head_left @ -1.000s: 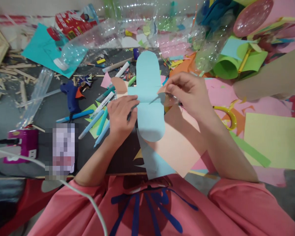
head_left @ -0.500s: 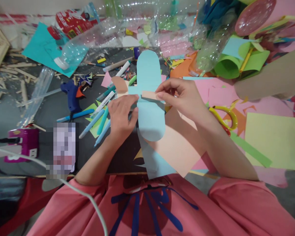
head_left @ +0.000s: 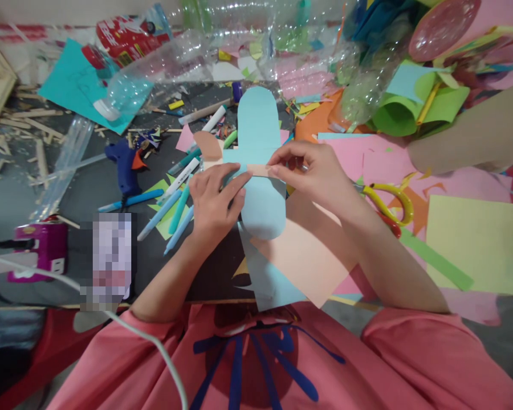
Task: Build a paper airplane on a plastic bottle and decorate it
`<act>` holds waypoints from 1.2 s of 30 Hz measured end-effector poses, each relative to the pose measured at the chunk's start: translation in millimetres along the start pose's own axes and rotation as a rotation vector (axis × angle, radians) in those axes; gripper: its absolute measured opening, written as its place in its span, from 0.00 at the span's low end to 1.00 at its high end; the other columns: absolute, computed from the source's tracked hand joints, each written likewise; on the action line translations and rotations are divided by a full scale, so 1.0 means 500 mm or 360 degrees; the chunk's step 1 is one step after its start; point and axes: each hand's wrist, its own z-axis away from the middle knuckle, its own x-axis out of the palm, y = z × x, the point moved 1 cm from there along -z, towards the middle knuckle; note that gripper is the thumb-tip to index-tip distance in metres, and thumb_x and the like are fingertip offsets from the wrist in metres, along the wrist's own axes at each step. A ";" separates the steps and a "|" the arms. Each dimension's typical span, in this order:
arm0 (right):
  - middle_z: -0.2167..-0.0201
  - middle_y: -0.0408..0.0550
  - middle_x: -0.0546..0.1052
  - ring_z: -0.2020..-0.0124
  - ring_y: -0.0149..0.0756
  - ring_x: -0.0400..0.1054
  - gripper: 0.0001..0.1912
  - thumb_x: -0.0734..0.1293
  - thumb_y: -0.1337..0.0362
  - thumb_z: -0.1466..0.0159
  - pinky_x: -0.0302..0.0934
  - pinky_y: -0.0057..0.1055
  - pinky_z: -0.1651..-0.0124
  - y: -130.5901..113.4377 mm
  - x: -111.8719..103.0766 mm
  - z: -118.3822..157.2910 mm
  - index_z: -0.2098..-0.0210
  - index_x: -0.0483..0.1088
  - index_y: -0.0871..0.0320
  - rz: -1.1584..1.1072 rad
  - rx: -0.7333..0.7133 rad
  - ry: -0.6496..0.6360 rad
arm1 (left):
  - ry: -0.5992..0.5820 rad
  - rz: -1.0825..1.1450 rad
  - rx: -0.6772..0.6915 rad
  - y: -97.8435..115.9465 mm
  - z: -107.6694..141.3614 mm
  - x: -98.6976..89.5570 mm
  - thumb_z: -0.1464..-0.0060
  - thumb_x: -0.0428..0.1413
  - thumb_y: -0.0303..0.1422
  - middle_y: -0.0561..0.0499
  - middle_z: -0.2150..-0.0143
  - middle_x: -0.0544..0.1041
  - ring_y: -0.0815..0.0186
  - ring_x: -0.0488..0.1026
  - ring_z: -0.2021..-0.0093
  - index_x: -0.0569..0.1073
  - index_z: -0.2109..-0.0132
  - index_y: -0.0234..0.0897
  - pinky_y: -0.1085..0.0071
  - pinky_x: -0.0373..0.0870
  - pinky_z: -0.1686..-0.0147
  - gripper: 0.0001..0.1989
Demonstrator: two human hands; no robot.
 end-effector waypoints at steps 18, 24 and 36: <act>0.73 0.42 0.73 0.69 0.33 0.65 0.04 0.66 0.70 0.41 0.60 0.33 0.63 0.010 -0.002 0.000 0.70 0.72 0.55 0.0185 -0.0038 0.0015 | -0.0079 0.0097 -0.0068 -0.002 0.003 0.001 0.36 0.48 0.38 0.48 0.46 0.76 0.55 0.70 0.46 0.75 0.47 0.52 0.54 0.58 0.44 0.16; 0.74 0.41 0.72 0.69 0.33 0.64 0.05 0.65 0.71 0.41 0.60 0.33 0.61 0.009 0.001 0.001 0.68 0.71 0.56 0.0245 -0.0042 0.0016 | -0.0164 0.0076 -0.0052 0.002 0.003 -0.004 0.35 0.46 0.41 0.47 0.44 0.74 0.54 0.67 0.44 0.74 0.44 0.51 0.54 0.56 0.43 0.18; 0.72 0.42 0.70 0.67 0.35 0.67 0.05 0.64 0.69 0.39 0.64 0.37 0.59 0.019 -0.006 0.000 0.64 0.70 0.54 0.0270 -0.0027 0.0118 | -0.0225 0.0056 -0.0071 0.004 0.001 -0.005 0.34 0.44 0.41 0.45 0.43 0.73 0.54 0.66 0.42 0.74 0.43 0.48 0.54 0.55 0.42 0.20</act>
